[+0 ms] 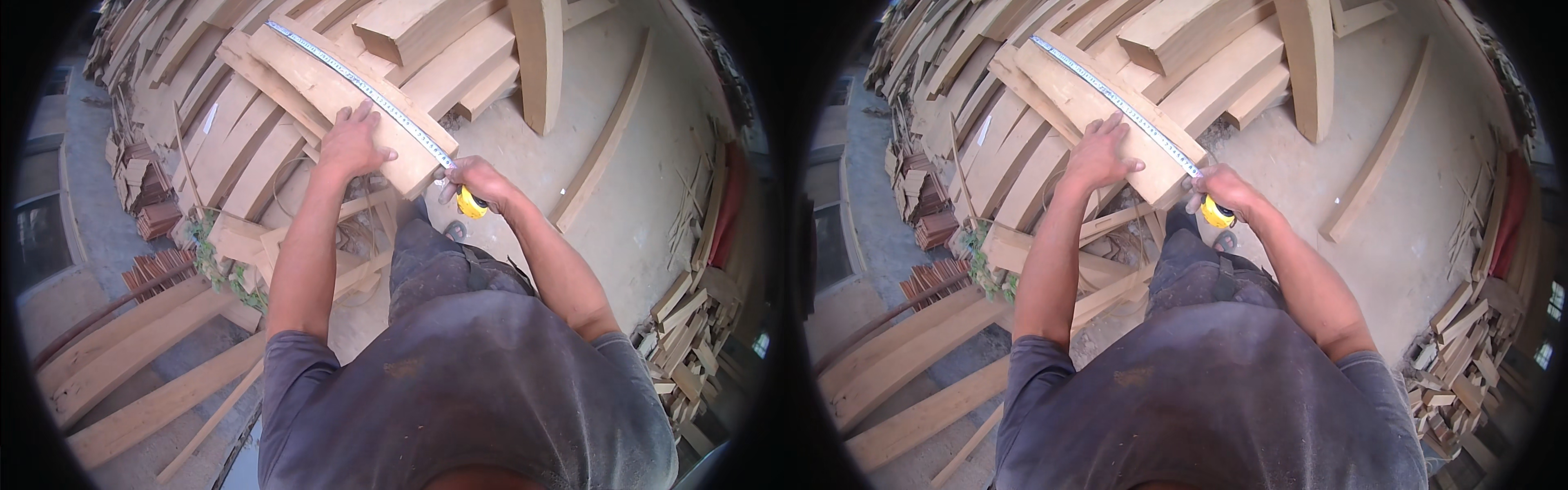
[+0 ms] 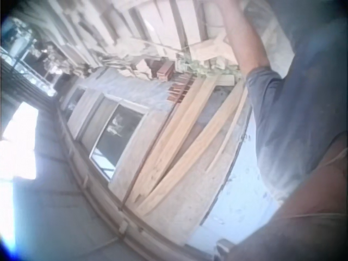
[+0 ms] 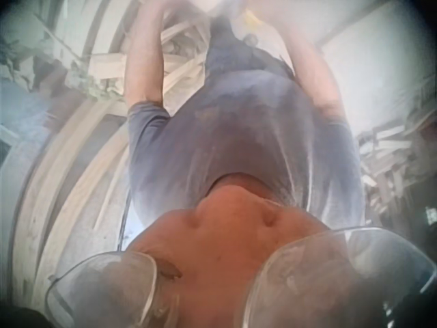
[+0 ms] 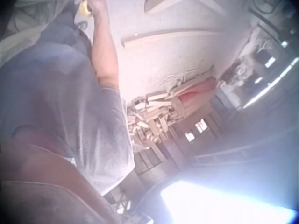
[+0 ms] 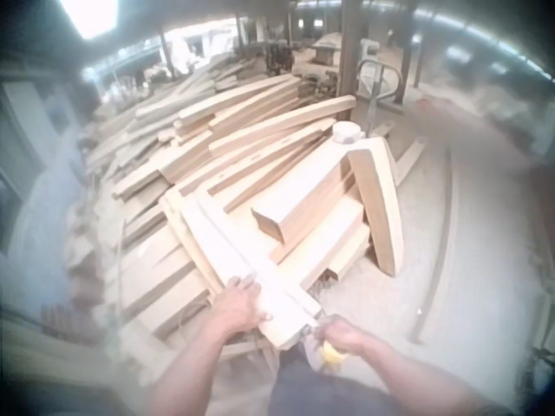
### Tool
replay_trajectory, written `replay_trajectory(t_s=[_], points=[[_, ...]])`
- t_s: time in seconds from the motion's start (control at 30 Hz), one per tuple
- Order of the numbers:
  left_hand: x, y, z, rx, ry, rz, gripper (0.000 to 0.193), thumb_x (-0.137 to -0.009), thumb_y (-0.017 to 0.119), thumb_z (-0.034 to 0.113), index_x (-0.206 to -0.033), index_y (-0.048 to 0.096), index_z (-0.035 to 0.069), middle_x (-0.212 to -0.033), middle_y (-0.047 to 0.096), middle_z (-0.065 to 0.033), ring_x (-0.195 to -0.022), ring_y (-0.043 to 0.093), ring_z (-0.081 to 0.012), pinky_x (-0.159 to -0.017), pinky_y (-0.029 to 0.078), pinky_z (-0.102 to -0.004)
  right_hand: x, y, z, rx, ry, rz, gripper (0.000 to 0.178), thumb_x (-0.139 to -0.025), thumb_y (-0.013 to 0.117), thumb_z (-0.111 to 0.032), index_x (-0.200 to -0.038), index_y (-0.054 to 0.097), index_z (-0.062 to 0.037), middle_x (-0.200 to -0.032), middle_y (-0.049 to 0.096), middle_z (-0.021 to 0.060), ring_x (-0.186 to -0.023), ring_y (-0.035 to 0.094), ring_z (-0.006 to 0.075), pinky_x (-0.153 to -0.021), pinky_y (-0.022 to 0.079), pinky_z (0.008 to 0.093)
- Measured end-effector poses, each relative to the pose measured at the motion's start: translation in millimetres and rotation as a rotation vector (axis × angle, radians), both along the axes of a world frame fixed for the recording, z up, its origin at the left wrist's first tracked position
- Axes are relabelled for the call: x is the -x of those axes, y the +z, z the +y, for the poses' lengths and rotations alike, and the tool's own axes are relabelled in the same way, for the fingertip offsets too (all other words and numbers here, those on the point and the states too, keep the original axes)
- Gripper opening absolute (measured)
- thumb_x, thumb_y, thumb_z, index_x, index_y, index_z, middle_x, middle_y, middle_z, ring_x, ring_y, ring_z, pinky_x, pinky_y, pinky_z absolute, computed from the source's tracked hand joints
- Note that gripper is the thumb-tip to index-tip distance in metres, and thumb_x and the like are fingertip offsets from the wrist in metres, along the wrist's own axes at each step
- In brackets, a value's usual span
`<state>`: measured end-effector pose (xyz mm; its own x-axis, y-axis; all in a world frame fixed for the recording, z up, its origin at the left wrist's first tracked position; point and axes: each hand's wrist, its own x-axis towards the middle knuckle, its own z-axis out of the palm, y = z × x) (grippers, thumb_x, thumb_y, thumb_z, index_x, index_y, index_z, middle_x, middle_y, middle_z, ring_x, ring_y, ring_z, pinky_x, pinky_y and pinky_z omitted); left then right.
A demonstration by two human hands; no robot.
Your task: The person repeatedly picks up wooden planks from a pile, measures them with a tape measure, and places them back. The person also briefly adjusts the camera and carries a plank across the workshop.
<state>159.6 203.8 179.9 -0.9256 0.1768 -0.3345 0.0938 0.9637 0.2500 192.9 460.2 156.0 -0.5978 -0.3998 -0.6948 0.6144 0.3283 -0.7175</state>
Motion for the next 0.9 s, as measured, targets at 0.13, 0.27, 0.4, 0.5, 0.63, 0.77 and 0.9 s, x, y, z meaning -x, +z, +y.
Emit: replay_trajectory(t_s=[0.13,0.27,0.4,0.5,0.63,0.77,0.9], points=[[1.2,-3.0,-2.5,-0.038,0.010,0.008,0.080,-0.076,0.079,0.041,-0.142,0.050,0.008,-0.160,0.032,-0.0077,-0.144,0.031,-0.0365,-0.116,0.036,-0.0437,2.4,-11.1,2.0,0.029,-0.018,0.018,0.035,-0.096,0.049,-0.011,-0.120,0.059,0.0114,-0.079,0.071,0.0177,-0.076,0.067,0.0214,-0.073,0.050,0.0315],[-4.5,-9.0,-4.8,-0.091,0.028,0.039,0.079,-0.076,0.078,0.042,-0.140,0.052,0.006,-0.160,0.031,-0.0098,-0.145,0.029,-0.0383,-0.117,0.033,-0.0447,-0.3,-7.1,-0.9,-0.003,-0.003,0.016,0.034,-0.097,0.048,-0.010,-0.121,0.059,0.0116,-0.081,0.070,0.0164,-0.076,0.067,0.0220,-0.072,0.049,0.0318],[-10.8,-25.8,-9.7,-0.163,0.059,0.068,0.079,-0.077,0.077,0.041,-0.141,0.050,0.003,-0.162,0.027,-0.0105,-0.147,0.024,-0.0394,-0.120,0.028,-0.0437,-5.1,-8.6,-2.2,-0.050,-0.030,0.169,0.027,-0.098,0.049,-0.012,-0.112,0.064,0.0064,-0.081,0.070,0.0133,-0.072,0.064,0.0181,-0.070,0.049,0.0300],[-17.0,-26.2,-13.1,-0.240,0.079,0.077,0.080,-0.078,0.076,0.039,-0.143,0.048,0.002,-0.163,0.024,-0.0100,-0.151,0.015,-0.0356,-0.122,0.022,-0.0411,-11.6,-14.5,-4.2,-0.022,-0.155,0.247,0.026,-0.100,0.048,-0.014,-0.108,0.064,0.0052,-0.081,0.070,0.0129,-0.067,0.063,0.0173,-0.065,0.051,0.0300],[-30.7,-60.9,-12.0,-0.377,0.230,0.246,0.086,-0.079,0.076,0.039,-0.147,0.041,0.000,-0.161,0.024,-0.0170,-0.150,0.013,-0.0392,-0.122,0.020,-0.0429,-9.3,-29.1,2.0,-0.016,-0.415,0.286,0.028,-0.102,0.046,-0.015,-0.111,0.062,0.0056,-0.089,0.069,0.0148,-0.065,0.066,0.0201,-0.057,0.053,0.0312],[-59.1,-75.3,19.2,-0.628,0.731,0.382,0.097,-0.077,0.079,0.033,-0.151,0.029,-0.004,-0.159,0.021,-0.0268,-0.149,0.019,-0.0380,-0.121,0.020,-0.0419,-2.2,-32.0,2.8,-0.035,-0.603,0.285,0.029,-0.103,0.044,-0.016,-0.114,0.060,0.0058,-0.108,0.066,0.0181,-0.068,0.069,0.0233,-0.058,0.054,0.0314],[-75.0,-91.0,46.9,-1.500,1.348,0.053,0.100,-0.076,0.080,0.035,-0.150,0.027,-0.005,-0.156,0.027,-0.0269,-0.145,0.029,-0.0355,-0.119,0.023,-0.0401,5.9,-45.8,0.4,0.094,-0.625,0.318,0.037,-0.103,0.042,-0.014,-0.129,0.055,0.0088,-0.120,0.061,0.0205,-0.074,0.070,0.0257,-0.072,0.056,0.0333]])
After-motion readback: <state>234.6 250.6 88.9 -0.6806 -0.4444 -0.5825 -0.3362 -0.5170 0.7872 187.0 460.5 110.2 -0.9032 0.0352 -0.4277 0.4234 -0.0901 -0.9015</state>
